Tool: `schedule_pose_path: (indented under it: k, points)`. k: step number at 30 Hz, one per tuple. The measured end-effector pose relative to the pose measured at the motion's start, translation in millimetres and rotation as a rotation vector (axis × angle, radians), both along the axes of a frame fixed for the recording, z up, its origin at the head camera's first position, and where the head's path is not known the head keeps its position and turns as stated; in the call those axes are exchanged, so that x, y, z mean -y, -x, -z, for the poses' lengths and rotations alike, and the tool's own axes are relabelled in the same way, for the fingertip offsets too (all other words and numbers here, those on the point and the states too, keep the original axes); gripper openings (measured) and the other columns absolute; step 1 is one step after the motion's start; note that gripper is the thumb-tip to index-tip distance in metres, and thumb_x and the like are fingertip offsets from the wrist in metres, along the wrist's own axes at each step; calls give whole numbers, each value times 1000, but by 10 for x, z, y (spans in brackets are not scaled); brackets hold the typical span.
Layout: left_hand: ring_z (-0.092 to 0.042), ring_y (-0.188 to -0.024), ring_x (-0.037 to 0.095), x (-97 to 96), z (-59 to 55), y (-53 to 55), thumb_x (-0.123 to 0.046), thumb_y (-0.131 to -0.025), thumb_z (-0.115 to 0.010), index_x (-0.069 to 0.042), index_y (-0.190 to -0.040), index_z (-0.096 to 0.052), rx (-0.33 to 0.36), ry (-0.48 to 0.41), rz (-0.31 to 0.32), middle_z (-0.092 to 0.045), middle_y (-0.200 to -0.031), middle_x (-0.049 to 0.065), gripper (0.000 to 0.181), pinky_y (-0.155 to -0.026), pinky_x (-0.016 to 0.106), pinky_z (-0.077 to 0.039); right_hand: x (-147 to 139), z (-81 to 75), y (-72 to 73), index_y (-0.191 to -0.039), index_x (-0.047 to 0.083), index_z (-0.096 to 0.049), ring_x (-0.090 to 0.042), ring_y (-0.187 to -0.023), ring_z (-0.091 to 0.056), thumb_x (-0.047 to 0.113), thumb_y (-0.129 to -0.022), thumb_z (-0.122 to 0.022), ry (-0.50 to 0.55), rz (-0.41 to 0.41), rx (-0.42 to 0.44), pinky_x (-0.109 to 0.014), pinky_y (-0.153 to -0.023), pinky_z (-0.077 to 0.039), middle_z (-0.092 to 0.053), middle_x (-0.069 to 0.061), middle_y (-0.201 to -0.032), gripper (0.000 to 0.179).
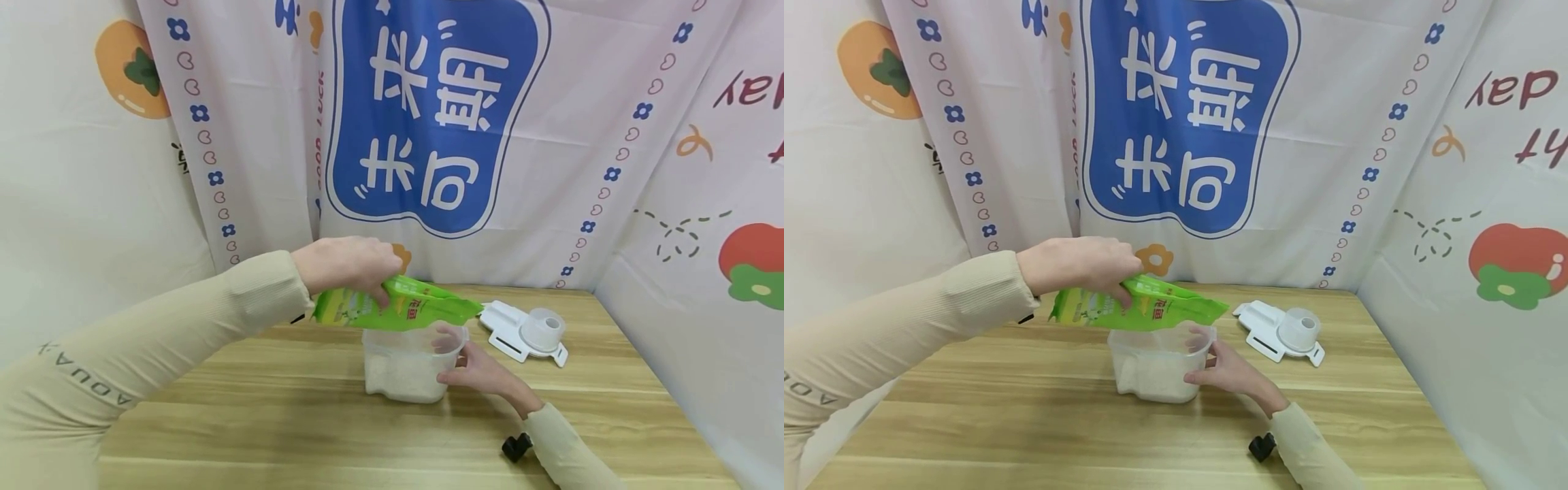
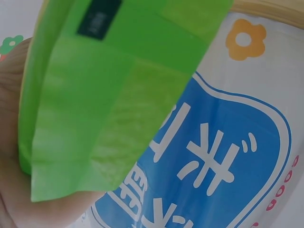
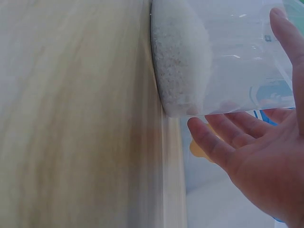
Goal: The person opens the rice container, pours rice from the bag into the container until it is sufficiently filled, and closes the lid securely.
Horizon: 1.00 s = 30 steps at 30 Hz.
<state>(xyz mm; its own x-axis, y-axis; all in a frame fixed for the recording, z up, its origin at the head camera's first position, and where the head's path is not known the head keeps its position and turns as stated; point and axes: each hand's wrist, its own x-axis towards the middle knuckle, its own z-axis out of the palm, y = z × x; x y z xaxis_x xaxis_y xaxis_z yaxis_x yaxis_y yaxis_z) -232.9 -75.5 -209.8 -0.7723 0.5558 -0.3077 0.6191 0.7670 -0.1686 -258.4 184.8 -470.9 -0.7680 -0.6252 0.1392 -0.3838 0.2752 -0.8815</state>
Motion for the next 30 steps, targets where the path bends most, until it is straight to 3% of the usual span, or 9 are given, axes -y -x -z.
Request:
schedule_pose_path:
  k: [11,23,30]
  points:
    - [-68,-70,11,16,81,62,-38,-83,-78,-12,-114,-70,-55,12,71,-73,-97,4,41,-61,20,-57,-4,1,11,-151,21,-28,-36,-124,-55,19,-83,-78,-3,2,-11,-37,-98,-53,-50,-22,-140,84]
    - [-69,-74,14,33,38,64,-38,-81,-79,-14,-115,-72,-134,26,115,-75,-99,4,42,-66,23,-58,-7,-4,20,-153,19,-27,-37,-127,-53,18,-84,-77,-3,-11,-11,-38,-100,-51,-49,-21,-143,85]
    - [-69,-75,14,46,41,92,-37,-78,-82,-16,-116,-71,-159,58,140,-75,-101,3,45,-69,24,-59,-15,9,21,-153,8,-27,-38,-127,-52,18,-85,-76,-4,-3,-2,-29,-94,-53,-49,-18,-143,85]
